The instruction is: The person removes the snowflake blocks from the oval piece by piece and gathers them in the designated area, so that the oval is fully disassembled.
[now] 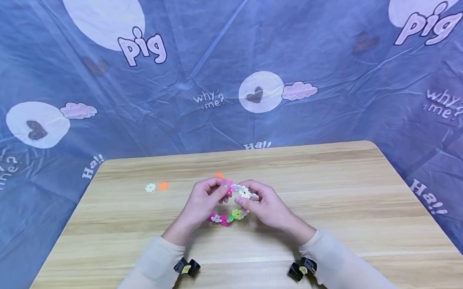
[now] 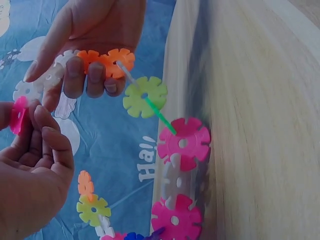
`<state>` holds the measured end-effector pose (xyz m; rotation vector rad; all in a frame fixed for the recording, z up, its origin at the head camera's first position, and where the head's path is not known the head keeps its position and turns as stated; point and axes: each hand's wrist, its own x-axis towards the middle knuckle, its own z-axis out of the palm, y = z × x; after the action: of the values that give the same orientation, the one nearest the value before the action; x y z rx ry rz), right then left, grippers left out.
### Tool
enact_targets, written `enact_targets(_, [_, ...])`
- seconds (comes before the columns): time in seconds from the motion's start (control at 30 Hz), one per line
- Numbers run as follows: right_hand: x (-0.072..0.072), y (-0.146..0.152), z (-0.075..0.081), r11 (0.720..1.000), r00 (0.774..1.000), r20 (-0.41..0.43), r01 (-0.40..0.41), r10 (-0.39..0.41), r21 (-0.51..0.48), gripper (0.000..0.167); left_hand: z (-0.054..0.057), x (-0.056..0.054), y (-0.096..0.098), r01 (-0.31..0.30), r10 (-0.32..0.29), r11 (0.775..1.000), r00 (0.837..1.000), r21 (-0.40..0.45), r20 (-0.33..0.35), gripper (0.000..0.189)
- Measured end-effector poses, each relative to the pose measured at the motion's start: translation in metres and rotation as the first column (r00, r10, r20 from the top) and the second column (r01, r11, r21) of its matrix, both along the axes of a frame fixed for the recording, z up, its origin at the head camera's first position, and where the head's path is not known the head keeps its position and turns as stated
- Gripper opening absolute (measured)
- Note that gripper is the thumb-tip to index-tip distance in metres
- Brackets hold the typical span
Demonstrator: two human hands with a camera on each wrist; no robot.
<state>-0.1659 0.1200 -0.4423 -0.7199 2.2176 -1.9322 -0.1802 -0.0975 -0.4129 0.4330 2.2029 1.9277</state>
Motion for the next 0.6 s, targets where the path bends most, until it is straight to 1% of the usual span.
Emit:
enact_targets(0.2, [0.0011, -0.0004, 0.0005, 0.999, 0.999, -0.007, 0.034, -0.034, 0.035, 0.031, 0.0006, 0.0010, 0.0000, -0.038, 0.036, 0.999, 0.998, 0.027, 0.056, 0.024])
enact_targets(0.37, [0.0014, -0.0003, 0.0002, 0.998, 0.999, -0.006, 0.039, -0.039, 0.042, 0.029, 0.0022, 0.0009, 0.0001, -0.045, 0.040, 0.998, 0.995, 0.051, 0.095, 0.023])
enact_targets(0.5, [0.0020, -0.0007, 0.0003, 0.998, 0.999, -0.008, 0.040, -0.039, 0.042, 0.029, 0.0022, 0.0005, -0.0002, -0.052, 0.045, 0.997, 0.992, 0.059, 0.114, 0.023])
enact_targets(0.6, [0.0020, -0.0012, 0.0001, 0.998, 0.999, -0.013, 0.037, -0.037, 0.041, 0.030, 0.0025, 0.0005, -0.0003, -0.056, 0.050, 0.997, 0.993, 0.048, 0.107, 0.022])
